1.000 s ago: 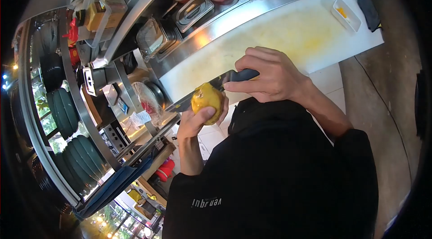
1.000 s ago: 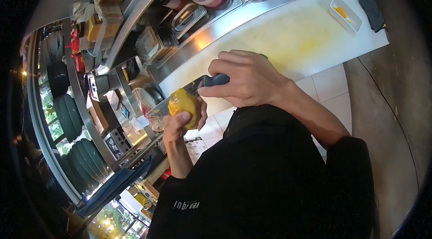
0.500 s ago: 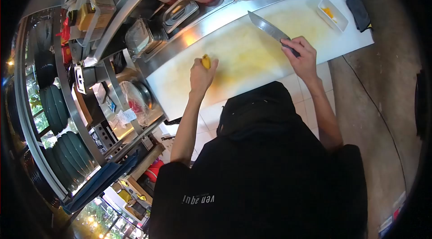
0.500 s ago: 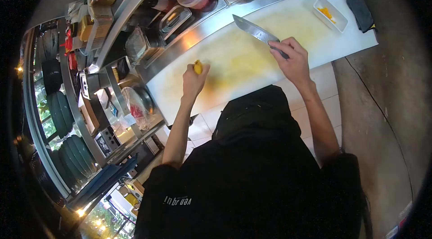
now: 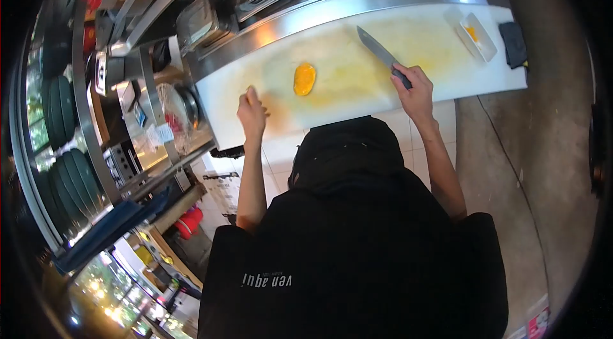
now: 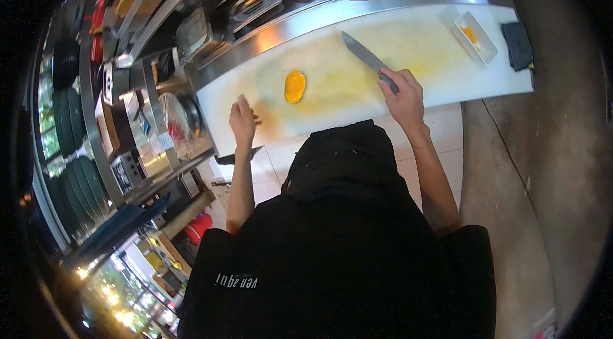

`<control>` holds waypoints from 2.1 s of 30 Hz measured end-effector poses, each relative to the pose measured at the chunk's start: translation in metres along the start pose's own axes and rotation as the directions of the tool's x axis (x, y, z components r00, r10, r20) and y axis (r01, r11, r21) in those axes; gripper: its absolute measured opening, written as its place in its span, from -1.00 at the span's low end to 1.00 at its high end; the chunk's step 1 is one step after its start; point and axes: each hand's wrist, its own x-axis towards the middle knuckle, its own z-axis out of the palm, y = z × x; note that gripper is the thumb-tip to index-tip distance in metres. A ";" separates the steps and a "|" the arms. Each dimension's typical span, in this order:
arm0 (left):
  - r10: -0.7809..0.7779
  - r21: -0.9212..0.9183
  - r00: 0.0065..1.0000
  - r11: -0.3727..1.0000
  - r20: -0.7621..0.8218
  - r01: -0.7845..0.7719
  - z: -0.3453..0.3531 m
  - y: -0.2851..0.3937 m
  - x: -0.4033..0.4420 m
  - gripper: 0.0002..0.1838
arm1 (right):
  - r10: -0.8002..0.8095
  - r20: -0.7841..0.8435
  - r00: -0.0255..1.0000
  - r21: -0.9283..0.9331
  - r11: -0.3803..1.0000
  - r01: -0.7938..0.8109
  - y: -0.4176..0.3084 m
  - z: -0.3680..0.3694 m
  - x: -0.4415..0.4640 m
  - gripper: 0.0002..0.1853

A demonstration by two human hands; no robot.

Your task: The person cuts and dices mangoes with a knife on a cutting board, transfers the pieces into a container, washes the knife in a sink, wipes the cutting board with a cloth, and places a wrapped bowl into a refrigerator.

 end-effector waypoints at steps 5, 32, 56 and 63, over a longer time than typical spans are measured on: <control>-0.504 -0.337 0.863 0.817 -0.026 0.467 -0.089 -0.136 -0.051 -0.44 | 0.064 0.019 0.998 -0.009 0.998 -0.064 -0.006 0.017 0.002 -0.65; -0.551 -0.856 0.797 0.510 -0.248 0.087 -0.359 -0.340 0.014 -0.66 | 0.515 -0.061 0.855 0.252 0.837 -0.486 -0.105 0.069 -0.100 -0.62; 0.155 0.000 0.836 0.983 0.527 -0.183 0.071 0.002 0.050 -0.69 | 0.333 0.194 0.923 -0.174 0.937 -0.302 -0.093 0.082 -0.084 -0.68; 0.197 -0.062 0.884 0.980 0.423 -0.189 0.070 -0.001 0.041 -0.59 | 0.294 0.158 0.943 -0.459 0.867 -0.194 -0.134 0.083 -0.067 -0.72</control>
